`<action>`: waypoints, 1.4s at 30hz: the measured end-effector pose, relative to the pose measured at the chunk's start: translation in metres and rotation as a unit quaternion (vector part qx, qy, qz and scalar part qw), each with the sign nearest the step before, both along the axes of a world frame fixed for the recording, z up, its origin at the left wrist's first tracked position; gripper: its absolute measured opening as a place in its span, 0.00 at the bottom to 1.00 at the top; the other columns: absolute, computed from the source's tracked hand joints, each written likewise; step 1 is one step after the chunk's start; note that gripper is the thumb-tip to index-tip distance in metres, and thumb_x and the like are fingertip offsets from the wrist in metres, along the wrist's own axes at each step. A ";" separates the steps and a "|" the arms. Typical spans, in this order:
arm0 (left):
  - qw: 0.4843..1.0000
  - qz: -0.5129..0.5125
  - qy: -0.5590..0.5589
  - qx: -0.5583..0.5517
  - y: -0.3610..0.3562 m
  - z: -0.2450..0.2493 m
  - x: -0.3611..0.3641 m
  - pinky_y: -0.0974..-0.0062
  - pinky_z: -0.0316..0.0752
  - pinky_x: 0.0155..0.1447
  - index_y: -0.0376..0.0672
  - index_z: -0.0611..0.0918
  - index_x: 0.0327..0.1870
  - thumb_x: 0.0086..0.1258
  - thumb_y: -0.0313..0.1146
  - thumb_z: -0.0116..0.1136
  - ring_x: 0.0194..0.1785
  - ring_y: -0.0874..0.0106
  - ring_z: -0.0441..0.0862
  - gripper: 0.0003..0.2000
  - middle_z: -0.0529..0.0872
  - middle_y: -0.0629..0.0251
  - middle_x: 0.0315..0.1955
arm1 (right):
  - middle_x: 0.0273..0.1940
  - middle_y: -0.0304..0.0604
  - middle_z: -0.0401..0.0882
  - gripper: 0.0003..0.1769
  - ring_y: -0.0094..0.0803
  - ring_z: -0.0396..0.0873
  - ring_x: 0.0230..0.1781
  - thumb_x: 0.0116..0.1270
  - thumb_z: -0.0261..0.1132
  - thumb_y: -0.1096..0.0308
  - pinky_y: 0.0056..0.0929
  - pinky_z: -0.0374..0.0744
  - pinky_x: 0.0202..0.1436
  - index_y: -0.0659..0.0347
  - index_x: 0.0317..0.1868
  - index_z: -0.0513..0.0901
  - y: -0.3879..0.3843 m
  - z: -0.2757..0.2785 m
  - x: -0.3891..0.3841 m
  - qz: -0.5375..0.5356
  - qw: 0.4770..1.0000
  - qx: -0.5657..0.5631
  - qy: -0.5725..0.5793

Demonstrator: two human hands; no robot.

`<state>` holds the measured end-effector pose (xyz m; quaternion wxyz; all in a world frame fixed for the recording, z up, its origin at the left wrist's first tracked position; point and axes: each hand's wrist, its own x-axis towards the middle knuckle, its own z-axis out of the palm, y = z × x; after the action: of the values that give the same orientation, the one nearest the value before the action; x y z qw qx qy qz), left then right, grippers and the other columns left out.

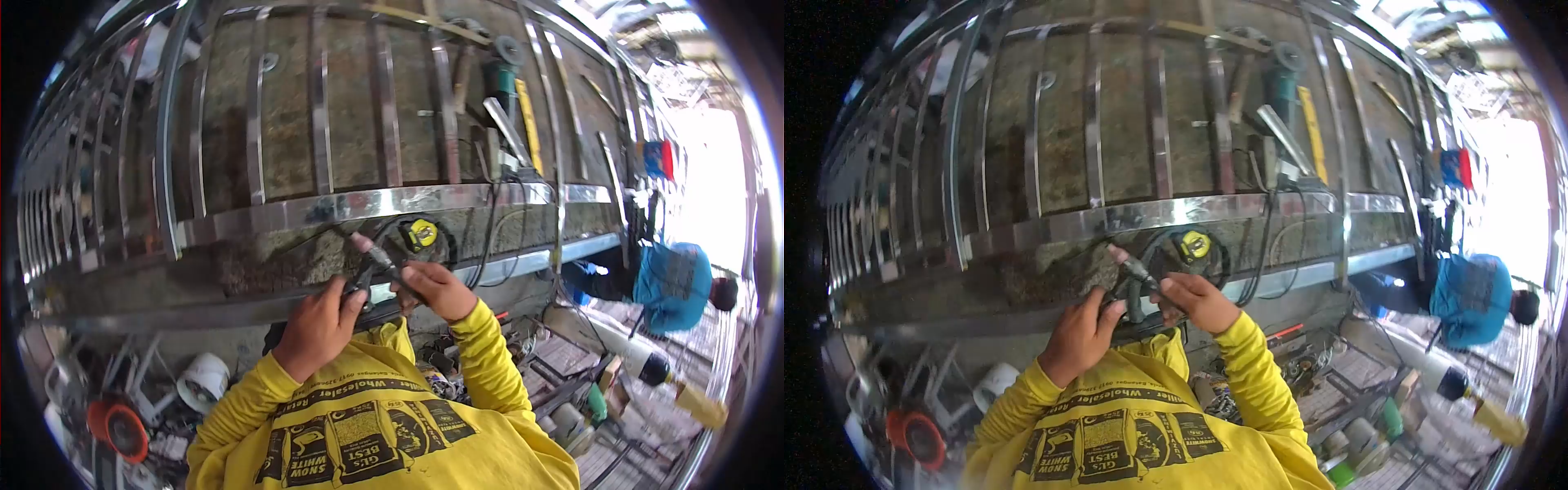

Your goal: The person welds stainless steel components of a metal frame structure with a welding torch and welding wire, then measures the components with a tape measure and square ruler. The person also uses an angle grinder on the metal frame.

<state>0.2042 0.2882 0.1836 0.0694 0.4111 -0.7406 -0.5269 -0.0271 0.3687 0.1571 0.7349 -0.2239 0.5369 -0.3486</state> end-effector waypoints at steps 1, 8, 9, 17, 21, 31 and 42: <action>1.000 -0.003 -0.008 0.003 -0.002 0.001 0.004 0.49 0.75 0.34 0.33 0.74 0.50 0.79 0.44 0.50 0.33 0.41 0.83 0.18 0.84 0.42 0.27 | 0.29 0.33 0.74 0.10 0.22 0.76 0.28 0.80 0.55 0.63 0.21 0.76 0.35 0.63 0.44 0.75 0.009 -0.010 0.007 -0.052 0.997 0.052 -0.009; 0.998 -0.033 -0.032 0.037 -0.017 0.013 0.008 0.48 0.74 0.41 0.34 0.74 0.53 0.79 0.48 0.48 0.38 0.39 0.82 0.21 0.84 0.40 0.32 | 0.34 0.29 0.71 0.13 0.17 0.71 0.29 0.71 0.68 0.67 0.20 0.72 0.34 0.60 0.48 0.72 0.003 0.003 0.027 -0.094 0.991 -0.074 0.066; 0.997 -0.041 -0.038 0.049 -0.018 0.013 0.008 0.47 0.73 0.44 0.33 0.74 0.54 0.80 0.49 0.47 0.40 0.39 0.81 0.23 0.84 0.40 0.34 | 0.34 0.29 0.71 0.13 0.17 0.70 0.29 0.71 0.68 0.68 0.19 0.71 0.34 0.60 0.48 0.72 0.007 0.004 0.028 -0.101 0.984 -0.101 0.105; 0.996 -0.087 -0.004 0.031 -0.029 0.022 -0.009 0.51 0.76 0.41 0.35 0.73 0.53 0.78 0.46 0.51 0.39 0.41 0.83 0.19 0.84 0.41 0.32 | 0.28 0.33 0.78 0.17 0.18 0.72 0.28 0.75 0.64 0.58 0.20 0.69 0.34 0.68 0.45 0.84 0.018 0.007 0.018 -0.183 0.979 -0.078 0.034; 0.994 -0.078 0.075 -0.017 -0.034 0.016 -0.018 0.58 0.79 0.39 0.37 0.72 0.58 0.74 0.41 0.59 0.37 0.51 0.86 0.21 0.84 0.45 0.35 | 0.27 0.32 0.77 0.16 0.18 0.71 0.26 0.73 0.66 0.60 0.19 0.68 0.32 0.68 0.45 0.84 0.020 -0.007 0.010 -0.199 0.976 -0.091 0.021; 0.981 -0.058 0.183 0.001 -0.059 0.006 -0.037 0.74 0.81 0.43 0.43 0.61 0.74 0.66 0.27 0.68 0.42 0.70 0.84 0.37 0.80 0.54 0.48 | 0.26 0.32 0.76 0.15 0.17 0.69 0.25 0.72 0.67 0.61 0.19 0.66 0.29 0.67 0.45 0.84 0.022 -0.017 0.005 -0.219 0.973 -0.073 -0.003; 0.982 -0.058 0.175 0.029 -0.060 0.007 -0.036 0.75 0.80 0.41 0.46 0.65 0.73 0.64 0.25 0.68 0.40 0.72 0.83 0.36 0.80 0.58 0.45 | 0.27 0.32 0.77 0.14 0.16 0.70 0.25 0.72 0.68 0.61 0.19 0.67 0.29 0.66 0.43 0.84 0.021 -0.015 0.008 -0.220 0.972 -0.083 0.001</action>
<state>0.1678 0.2286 0.1908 0.1549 0.2705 -0.7240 -0.6154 -0.0190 0.3897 0.1417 0.6184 -0.1611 0.5428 -0.5451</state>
